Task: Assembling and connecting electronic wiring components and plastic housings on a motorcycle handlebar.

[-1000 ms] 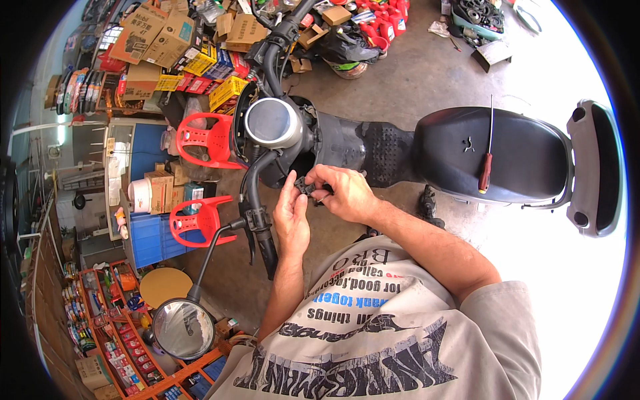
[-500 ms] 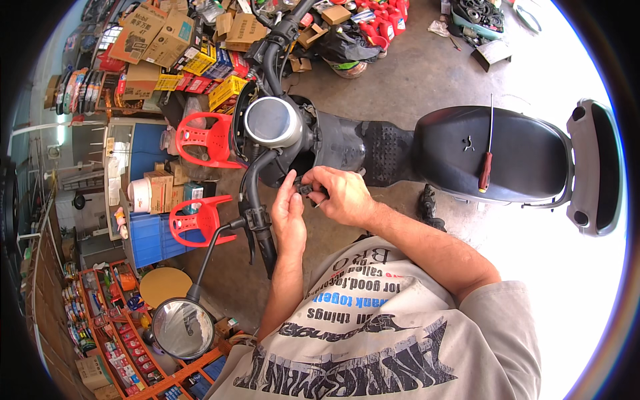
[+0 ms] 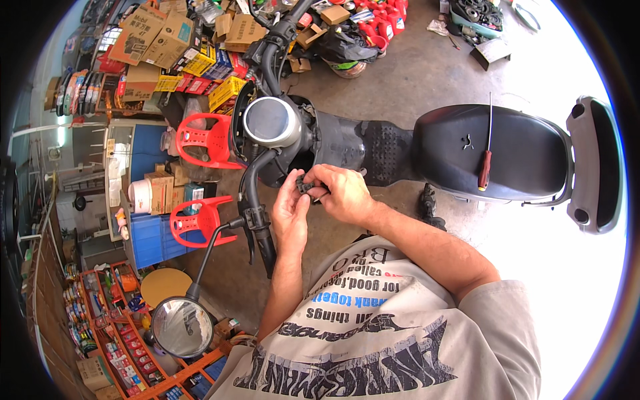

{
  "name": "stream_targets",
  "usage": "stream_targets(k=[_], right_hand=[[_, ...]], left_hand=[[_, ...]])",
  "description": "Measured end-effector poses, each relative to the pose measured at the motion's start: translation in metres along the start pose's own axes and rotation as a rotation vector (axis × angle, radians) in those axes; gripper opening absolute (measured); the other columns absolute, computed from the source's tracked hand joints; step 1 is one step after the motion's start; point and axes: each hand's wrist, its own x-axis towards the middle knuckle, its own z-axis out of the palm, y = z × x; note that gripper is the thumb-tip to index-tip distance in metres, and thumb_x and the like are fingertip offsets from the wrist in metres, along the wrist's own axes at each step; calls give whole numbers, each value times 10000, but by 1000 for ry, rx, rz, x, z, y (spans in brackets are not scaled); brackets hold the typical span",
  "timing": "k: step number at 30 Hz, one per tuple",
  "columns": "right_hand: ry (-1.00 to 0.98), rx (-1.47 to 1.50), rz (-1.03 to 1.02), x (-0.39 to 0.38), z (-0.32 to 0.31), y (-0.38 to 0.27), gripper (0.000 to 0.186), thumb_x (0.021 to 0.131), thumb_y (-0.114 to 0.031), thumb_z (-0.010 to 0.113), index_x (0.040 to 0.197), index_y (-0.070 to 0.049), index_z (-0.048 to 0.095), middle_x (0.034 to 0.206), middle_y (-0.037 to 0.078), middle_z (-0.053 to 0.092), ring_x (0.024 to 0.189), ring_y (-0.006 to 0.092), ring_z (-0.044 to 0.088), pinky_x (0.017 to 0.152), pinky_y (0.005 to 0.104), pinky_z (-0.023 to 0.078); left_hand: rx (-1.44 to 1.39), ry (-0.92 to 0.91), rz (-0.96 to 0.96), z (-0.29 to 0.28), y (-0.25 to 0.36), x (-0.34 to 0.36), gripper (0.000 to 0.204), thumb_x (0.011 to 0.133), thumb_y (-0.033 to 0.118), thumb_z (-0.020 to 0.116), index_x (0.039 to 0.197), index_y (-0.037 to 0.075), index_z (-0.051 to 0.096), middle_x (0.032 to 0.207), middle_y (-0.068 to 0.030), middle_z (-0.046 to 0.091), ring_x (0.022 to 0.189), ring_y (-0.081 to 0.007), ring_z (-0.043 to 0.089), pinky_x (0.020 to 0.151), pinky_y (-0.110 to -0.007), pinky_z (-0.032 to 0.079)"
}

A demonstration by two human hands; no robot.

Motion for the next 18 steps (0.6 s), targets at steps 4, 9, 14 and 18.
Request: stream_targets(k=[4,9,14,18], right_hand=[[-12,38,20,0,1,4,193,800,-27,676,987,-46,629,945,112,690,836,331,682,708,408,537],[-22,-44,-2,2,-2,0,193,807,-35,665,995,-49,625,955,109,687,840,328,681,716,409,539],[-8,-40,-24,2,1,9,204,810,-45,660,1010,-56,621,939,104,681,835,325,678,719,415,538],[-45,-99,17,4,-1,8,206,806,-55,695,1003,-61,637,957,100,699,827,301,692,696,391,545]], left_hand=[[110,37,33,-3,-10,1,492,919,-85,558,1399,-1,488,1298,-84,600,952,-89,577,856,-242,485],[222,117,42,0,-12,2,438,911,-56,588,1344,-7,539,1180,-86,655,872,-108,597,785,-274,508],[467,105,84,2,-5,6,391,883,-44,612,1270,9,594,1044,-113,656,808,-178,618,737,-311,510],[593,103,125,6,9,6,319,875,-32,622,1191,9,622,1015,-122,648,793,-220,627,727,-333,515]])
